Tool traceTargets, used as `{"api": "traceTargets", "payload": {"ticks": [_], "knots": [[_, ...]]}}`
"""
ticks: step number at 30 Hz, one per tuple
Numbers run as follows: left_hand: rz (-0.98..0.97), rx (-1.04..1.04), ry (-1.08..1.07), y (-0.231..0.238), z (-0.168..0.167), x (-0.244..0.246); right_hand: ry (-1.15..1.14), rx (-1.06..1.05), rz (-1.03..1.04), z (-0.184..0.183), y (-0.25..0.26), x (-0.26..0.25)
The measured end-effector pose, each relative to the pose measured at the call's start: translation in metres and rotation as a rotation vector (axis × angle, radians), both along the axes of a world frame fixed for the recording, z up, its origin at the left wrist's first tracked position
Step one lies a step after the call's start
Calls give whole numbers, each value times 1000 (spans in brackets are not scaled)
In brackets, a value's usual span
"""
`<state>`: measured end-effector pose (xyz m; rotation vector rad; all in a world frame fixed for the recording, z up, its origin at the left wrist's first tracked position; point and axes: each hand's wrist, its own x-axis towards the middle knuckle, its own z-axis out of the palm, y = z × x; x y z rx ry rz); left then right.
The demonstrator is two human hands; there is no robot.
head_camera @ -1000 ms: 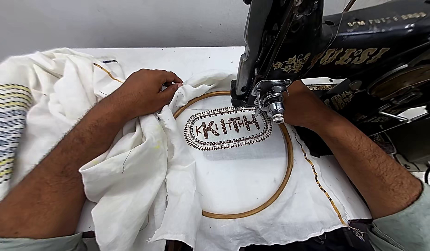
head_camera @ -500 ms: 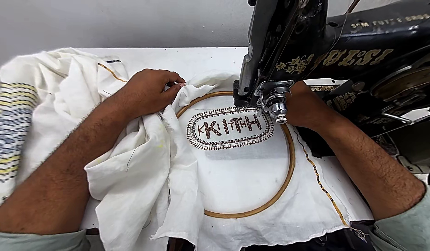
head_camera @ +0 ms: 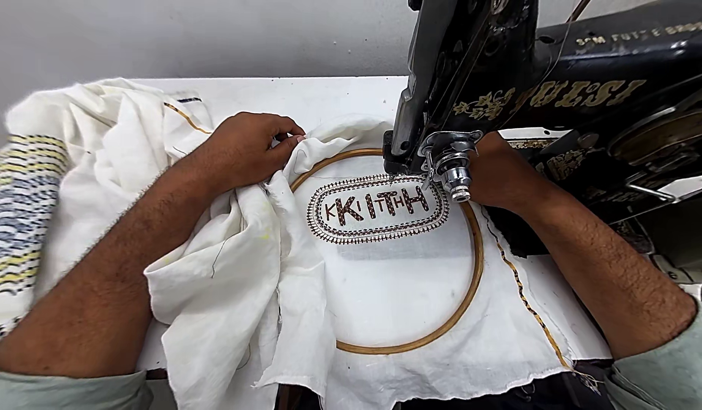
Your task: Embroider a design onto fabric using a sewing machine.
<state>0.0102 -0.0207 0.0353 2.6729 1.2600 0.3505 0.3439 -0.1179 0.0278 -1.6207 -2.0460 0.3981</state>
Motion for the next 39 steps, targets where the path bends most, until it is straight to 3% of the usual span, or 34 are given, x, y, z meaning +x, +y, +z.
{"api": "traceTargets", "payload": {"ticks": [39], "knots": [[-10,8,4,-3,0,3,-12,-36,-31,6,-4,-4]]}}
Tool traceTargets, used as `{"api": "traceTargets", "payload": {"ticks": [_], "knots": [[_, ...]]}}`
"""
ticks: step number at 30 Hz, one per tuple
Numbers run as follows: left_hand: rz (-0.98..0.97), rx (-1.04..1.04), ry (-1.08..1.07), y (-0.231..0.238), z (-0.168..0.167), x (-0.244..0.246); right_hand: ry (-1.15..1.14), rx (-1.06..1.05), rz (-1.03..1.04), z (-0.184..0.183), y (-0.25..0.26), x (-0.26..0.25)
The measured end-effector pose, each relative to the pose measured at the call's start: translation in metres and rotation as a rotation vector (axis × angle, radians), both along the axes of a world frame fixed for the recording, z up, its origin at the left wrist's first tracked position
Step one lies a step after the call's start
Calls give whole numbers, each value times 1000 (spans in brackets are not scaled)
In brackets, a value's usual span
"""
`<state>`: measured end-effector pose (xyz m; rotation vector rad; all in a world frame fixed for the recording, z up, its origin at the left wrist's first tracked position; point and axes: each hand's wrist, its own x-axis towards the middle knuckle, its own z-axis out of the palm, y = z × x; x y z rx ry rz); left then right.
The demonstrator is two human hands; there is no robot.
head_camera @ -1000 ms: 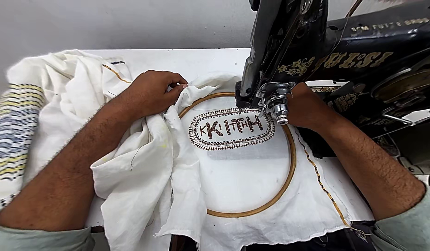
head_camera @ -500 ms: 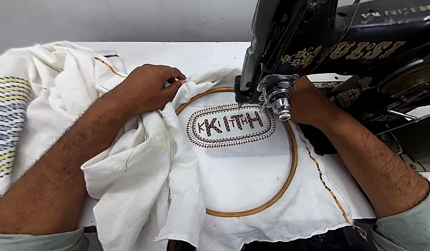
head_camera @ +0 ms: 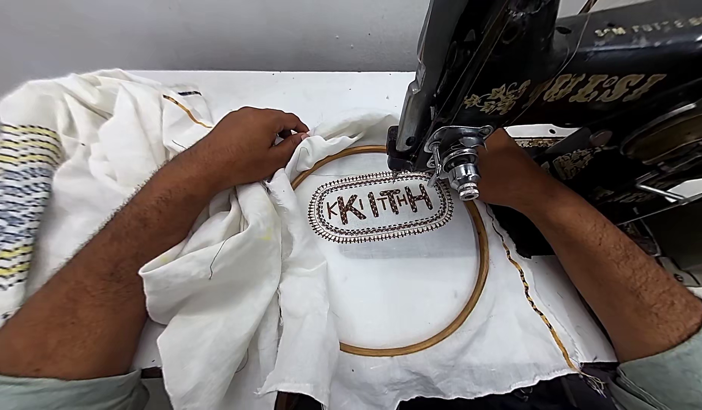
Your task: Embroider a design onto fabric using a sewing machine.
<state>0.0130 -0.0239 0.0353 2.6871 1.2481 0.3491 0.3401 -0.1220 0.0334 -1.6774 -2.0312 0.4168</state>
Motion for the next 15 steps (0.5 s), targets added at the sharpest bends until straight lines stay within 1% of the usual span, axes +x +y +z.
{"api": "traceTargets", "payload": {"ticks": [9,15], "knots": [[1,-8,8,0,0,-1,22,64,24,-5,2,2],[-11,-3,9,2,-1,-1,7,67,24,-5,1,1]]}}
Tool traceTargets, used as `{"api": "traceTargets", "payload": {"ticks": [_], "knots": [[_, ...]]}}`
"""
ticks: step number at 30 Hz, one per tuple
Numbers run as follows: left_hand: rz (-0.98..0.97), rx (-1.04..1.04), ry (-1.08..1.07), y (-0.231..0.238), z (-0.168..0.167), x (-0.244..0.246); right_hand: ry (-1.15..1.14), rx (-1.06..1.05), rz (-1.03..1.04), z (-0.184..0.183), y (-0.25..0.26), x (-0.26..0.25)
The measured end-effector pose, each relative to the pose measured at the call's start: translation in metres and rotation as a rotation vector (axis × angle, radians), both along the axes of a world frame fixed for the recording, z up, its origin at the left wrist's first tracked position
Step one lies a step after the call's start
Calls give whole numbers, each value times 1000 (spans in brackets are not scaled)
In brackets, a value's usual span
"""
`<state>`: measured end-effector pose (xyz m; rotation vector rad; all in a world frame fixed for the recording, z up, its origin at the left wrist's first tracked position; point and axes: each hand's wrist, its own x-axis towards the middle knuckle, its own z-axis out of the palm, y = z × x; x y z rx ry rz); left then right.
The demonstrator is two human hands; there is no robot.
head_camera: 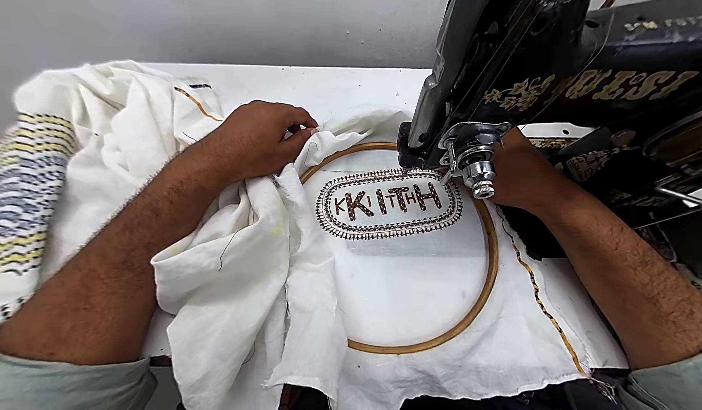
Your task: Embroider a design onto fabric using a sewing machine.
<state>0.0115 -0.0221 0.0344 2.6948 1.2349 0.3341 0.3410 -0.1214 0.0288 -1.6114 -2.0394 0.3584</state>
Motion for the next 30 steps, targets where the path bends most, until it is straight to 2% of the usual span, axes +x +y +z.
{"api": "traceTargets", "payload": {"ticks": [30], "knots": [[-19,13,8,0,0,-1,-51,64,50,-5,2,3]]}}
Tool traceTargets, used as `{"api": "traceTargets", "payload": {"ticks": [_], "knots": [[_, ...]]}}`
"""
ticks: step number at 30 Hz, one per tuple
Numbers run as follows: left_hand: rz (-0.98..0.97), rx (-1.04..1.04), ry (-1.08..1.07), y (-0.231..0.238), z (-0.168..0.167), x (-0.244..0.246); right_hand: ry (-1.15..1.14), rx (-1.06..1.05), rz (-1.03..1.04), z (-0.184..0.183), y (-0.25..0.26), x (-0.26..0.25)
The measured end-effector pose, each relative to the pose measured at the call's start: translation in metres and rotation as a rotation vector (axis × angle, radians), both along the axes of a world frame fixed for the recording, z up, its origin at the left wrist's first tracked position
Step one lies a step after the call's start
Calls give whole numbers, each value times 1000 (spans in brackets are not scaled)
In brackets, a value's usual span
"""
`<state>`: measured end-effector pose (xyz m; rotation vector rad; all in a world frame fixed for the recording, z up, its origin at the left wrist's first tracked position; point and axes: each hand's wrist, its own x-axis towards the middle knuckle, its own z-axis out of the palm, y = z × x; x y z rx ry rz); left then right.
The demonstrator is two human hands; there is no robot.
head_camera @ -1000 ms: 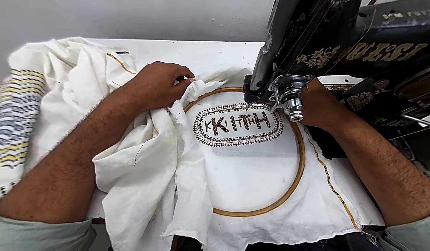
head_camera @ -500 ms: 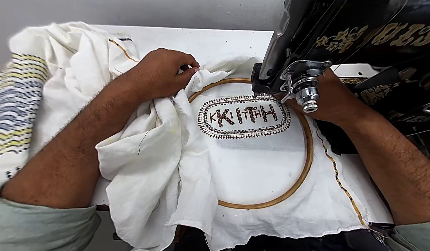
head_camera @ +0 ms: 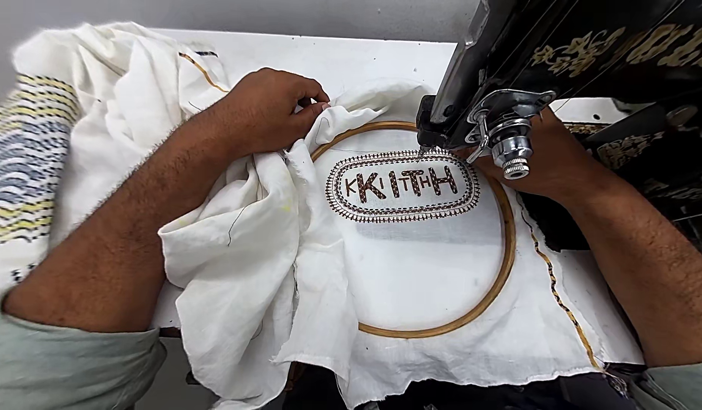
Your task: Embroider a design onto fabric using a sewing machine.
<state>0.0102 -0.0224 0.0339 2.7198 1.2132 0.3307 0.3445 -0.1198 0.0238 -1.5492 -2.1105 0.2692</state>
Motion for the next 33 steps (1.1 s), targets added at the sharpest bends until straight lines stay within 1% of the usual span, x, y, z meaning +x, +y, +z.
{"api": "traceTargets", "payload": {"ticks": [21,33], "knots": [[6,-6,0,1,0,0,3,-25,-15,6,-6,-4],[6,-4,4,-1,0,1,6,15,6,3,-6,-2]]}}
